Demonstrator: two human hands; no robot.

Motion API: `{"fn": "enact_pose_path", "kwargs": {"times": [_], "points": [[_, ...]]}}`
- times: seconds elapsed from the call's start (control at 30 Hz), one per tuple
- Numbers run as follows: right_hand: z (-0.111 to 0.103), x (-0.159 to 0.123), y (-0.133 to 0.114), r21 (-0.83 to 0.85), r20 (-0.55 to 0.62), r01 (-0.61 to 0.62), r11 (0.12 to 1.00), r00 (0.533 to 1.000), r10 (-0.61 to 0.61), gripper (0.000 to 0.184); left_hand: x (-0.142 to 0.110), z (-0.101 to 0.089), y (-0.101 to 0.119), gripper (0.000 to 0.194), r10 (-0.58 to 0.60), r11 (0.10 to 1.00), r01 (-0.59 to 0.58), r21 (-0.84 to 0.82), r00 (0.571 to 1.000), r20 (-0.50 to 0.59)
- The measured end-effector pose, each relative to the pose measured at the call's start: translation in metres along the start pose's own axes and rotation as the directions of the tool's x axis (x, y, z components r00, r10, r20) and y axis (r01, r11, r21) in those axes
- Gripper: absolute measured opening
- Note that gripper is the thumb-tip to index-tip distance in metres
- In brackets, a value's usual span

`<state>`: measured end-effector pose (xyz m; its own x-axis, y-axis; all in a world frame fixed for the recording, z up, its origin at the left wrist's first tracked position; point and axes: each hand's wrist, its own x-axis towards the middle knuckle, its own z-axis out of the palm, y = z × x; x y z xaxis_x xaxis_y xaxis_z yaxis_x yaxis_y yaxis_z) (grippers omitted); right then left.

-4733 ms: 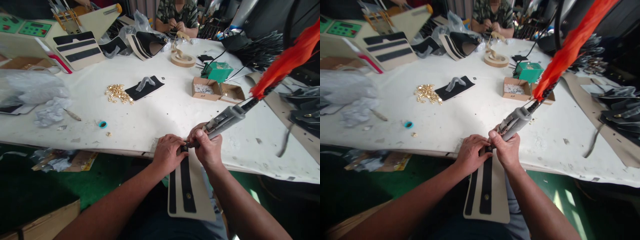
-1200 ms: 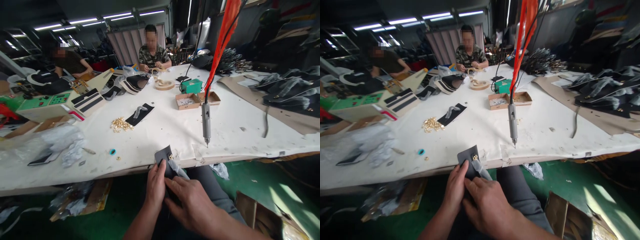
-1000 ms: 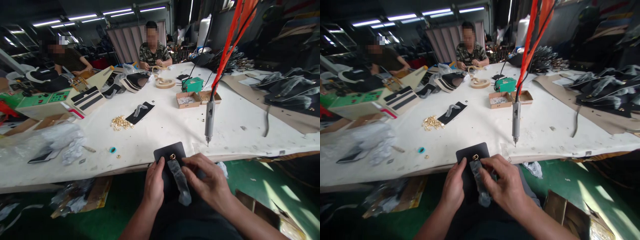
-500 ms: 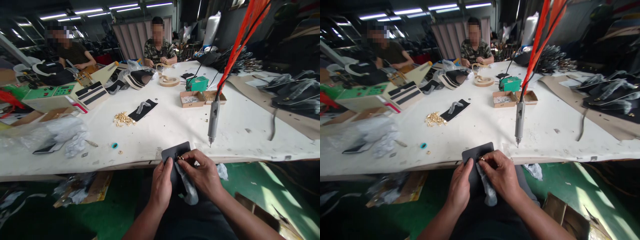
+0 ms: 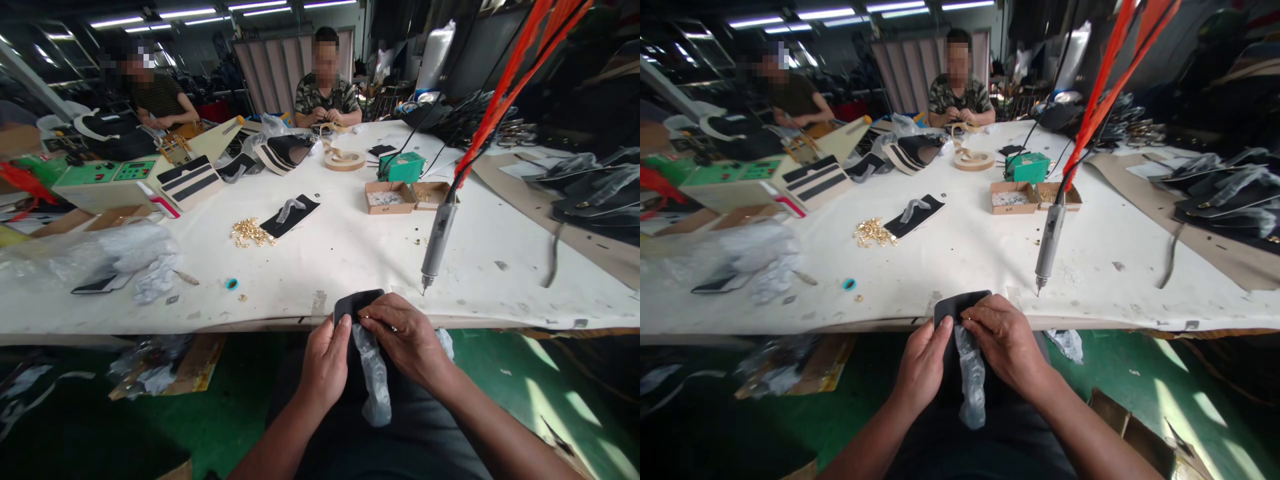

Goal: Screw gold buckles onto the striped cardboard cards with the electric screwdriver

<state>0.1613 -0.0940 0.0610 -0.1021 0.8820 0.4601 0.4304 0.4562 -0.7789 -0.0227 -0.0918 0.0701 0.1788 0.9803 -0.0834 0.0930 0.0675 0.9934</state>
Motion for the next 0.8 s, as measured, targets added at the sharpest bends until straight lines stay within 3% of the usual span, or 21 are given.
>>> {"fn": "enact_pose_path", "kwargs": {"times": [0.13,0.2,0.3,0.4,0.53,0.67,0.73,0.8], "points": [[-0.021,0.014,0.001,0.076,0.284,-0.065,0.995,0.958,0.041,0.021,0.002,-0.004,0.005,0.043,-0.009,0.999,0.012,-0.039,0.996,0.093],[-0.026,0.018,0.002,0.118,0.341,-0.114,0.986,0.938,0.068,0.022,0.004,-0.005,0.005,0.042,-0.022,0.998,0.027,-0.049,0.995,0.097],[-0.023,0.017,0.006,0.15,0.222,-0.207,0.967,0.96,0.171,0.019,0.007,-0.004,0.004,0.042,-0.04,0.993,0.049,-0.109,0.996,0.085],[-0.017,0.011,0.01,0.19,0.045,-0.28,0.941,0.96,0.277,0.034,0.009,-0.002,0.003,0.042,-0.046,0.978,0.066,-0.196,0.994,0.103],[-0.013,0.006,0.016,0.287,-0.063,-0.348,0.893,0.923,0.38,0.038,0.01,0.001,0.001,0.042,-0.075,0.96,0.107,-0.257,0.988,0.134],[-0.017,0.002,0.018,0.304,-0.173,-0.43,0.85,0.853,0.493,0.045,0.01,0.004,0.0,0.042,-0.109,0.931,0.14,-0.337,0.988,0.109],[-0.02,-0.004,0.017,0.367,-0.116,-0.498,0.786,0.814,0.57,0.048,0.013,0.006,0.002,0.041,-0.133,0.909,0.146,-0.39,0.989,0.06],[-0.019,-0.012,0.014,0.488,0.1,-0.591,0.642,0.769,0.632,0.046,0.017,0.007,0.004,0.041,-0.19,0.873,0.169,-0.457,0.982,0.002]]}}
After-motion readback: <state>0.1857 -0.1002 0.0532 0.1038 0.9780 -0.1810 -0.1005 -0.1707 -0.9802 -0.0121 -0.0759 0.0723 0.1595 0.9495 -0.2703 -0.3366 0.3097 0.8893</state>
